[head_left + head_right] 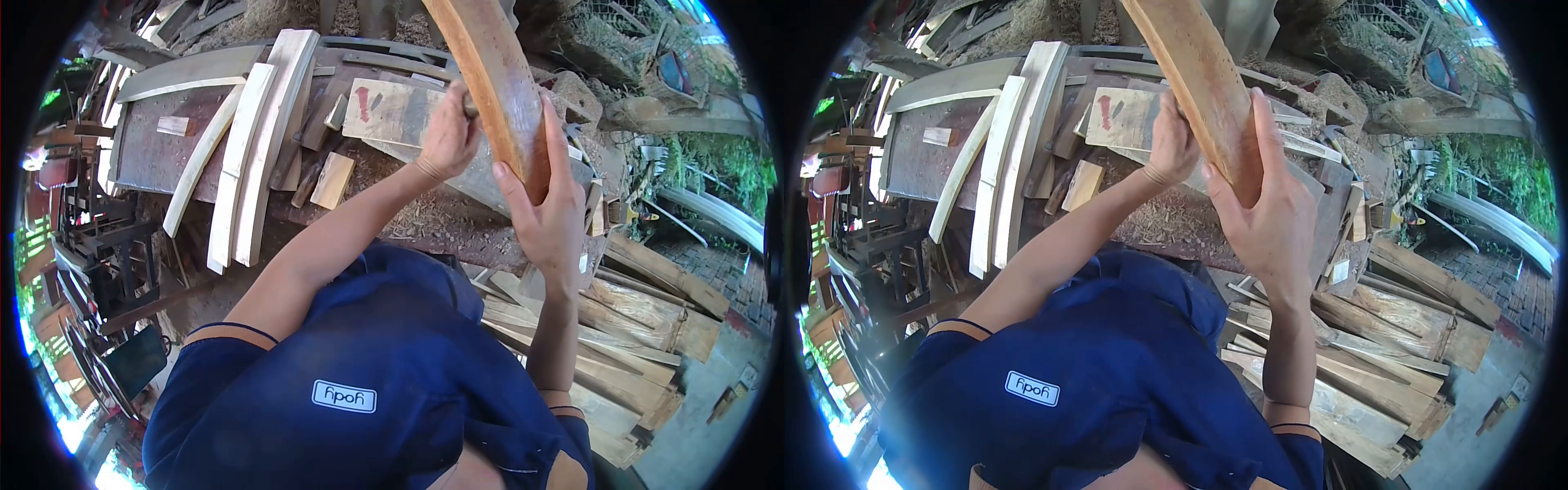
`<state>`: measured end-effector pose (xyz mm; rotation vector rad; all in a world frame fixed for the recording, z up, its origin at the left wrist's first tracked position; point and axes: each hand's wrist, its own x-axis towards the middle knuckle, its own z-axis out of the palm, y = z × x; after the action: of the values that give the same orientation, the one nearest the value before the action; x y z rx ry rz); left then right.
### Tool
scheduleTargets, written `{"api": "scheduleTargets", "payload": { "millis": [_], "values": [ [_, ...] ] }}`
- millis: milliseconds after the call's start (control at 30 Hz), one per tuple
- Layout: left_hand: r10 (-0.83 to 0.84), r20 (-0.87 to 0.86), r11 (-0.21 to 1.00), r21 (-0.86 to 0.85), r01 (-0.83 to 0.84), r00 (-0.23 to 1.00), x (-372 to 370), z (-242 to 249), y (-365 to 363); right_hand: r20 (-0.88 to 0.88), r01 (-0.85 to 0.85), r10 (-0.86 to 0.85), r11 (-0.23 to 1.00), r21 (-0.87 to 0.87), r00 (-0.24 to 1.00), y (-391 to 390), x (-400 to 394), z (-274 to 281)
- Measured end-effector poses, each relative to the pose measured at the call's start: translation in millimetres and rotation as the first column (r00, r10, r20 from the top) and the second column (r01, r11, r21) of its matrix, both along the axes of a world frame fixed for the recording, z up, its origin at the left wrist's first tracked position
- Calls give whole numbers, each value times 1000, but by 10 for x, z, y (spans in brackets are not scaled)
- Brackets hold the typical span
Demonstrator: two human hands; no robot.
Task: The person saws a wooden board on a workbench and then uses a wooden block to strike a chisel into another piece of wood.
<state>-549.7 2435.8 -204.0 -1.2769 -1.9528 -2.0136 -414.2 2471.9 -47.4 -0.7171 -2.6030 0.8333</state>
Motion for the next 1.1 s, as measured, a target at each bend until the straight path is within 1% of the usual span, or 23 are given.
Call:
{"api": "scheduleTargets", "payload": {
  "millis": [33, 100, 133, 167, 200, 267, 300, 367, 400, 433, 467, 500, 533, 567, 600, 633, 700, 733, 767, 867, 933, 1033, 1100],
  "values": [
    [2, -1, 1000, 1, -2, 1000, -64, 23, 11, -1, -2, 2, 1000, 1, 1000, 6, 15, -53],
    [57, 110, 987, 141, -73, 992, -224, 65, 34, -146, -23, 12, 997, -73, 989, 9, 27, -174],
    [78, 258, 993, 66, -99, 963, -319, 93, -19, -149, -28, 17, 997, -76, 989, 8, 32, -204],
    [16, 506, 987, 129, -94, 863, -439, 94, -12, -158, 11, -29, 994, -113, 987, -1, 48, -226],
    [75, 519, 964, 180, -195, 851, -661, -31, 5, -165, 53, -78, 987, -149, 983, -7, 72, -247],
    [-32, 673, 922, 305, -237, 739, -861, 121, -135, -139, 80, -103, 984, -160, 985, 11, 151, -284],
    [2, 671, 910, 307, -280, 742, -962, 129, -189, -110, 106, -125, 980, -169, 986, 26, 196, -296],
    [-69, 648, 973, 210, -91, 758, -1174, 118, -386, -83, 137, -154, 974, -183, 985, 34, 269, -319],
    [-71, 652, 997, 45, 55, 755, -1261, 113, -503, -60, 158, -173, 967, -198, 983, 40, 293, -336],
    [-5, 528, 931, -307, 197, 849, -1356, 145, -586, -58, 162, -177, 966, -199, 983, 52, 314, -359],
    [-99, 271, 867, -449, 217, 958, -1416, 16, -659, -57, 169, -184, 965, -200, 981, 65, 336, -387],
    [-224, 5, 791, -583, 185, 975, -1431, -152, -709, -56, 175, -189, 964, -202, 980, 72, 350, -411],
    [-220, 5, 790, -585, 182, 975, -1391, -214, -741, -56, 171, -186, 964, -204, 981, 75, 354, -433],
    [-325, -127, 602, -792, 101, 937, -1352, -278, -786, -58, 179, -197, 957, -228, 979, 76, 351, -453],
    [-452, -216, 380, -925, -32, 865, -1328, -337, -819, -59, 189, -209, 950, -251, 976, 76, 346, -465],
    [-451, -216, 381, -924, -33, 866, -1336, -384, -812, -59, 187, -208, 950, -249, 976, 75, 338, -468],
    [-511, -139, 307, -951, 28, 848, -1377, -487, -723, -47, 200, -215, 956, -215, 976, 66, 357, -463],
    [-548, -149, 295, -955, 24, 823, -1414, -500, -677, -43, 204, -218, 955, -213, 975, 59, 377, -460],
    [-547, -149, 296, -955, 24, 824, -1436, -514, -641, -53, 203, -220, 954, -222, 974, 55, 376, -459],
    [-617, -196, 316, -949, 11, 762, -1446, -446, -501, -65, 204, -225, 949, -240, 972, 40, 354, -466],
    [-707, -152, 216, -976, 6, 691, -1414, -348, -380, -59, 215, -236, 945, -246, 970, 24, 388, -472],
    [-707, -136, 214, -977, 26, 694, -1419, -356, -319, -63, 223, -245, 945, -239, 968, 0, 395, -507],
    [-710, -138, 208, -978, 19, 690, -1424, -342, -297, -56, 229, -255, 931, -283, 965, -23, 405, -515]
  ]
}}
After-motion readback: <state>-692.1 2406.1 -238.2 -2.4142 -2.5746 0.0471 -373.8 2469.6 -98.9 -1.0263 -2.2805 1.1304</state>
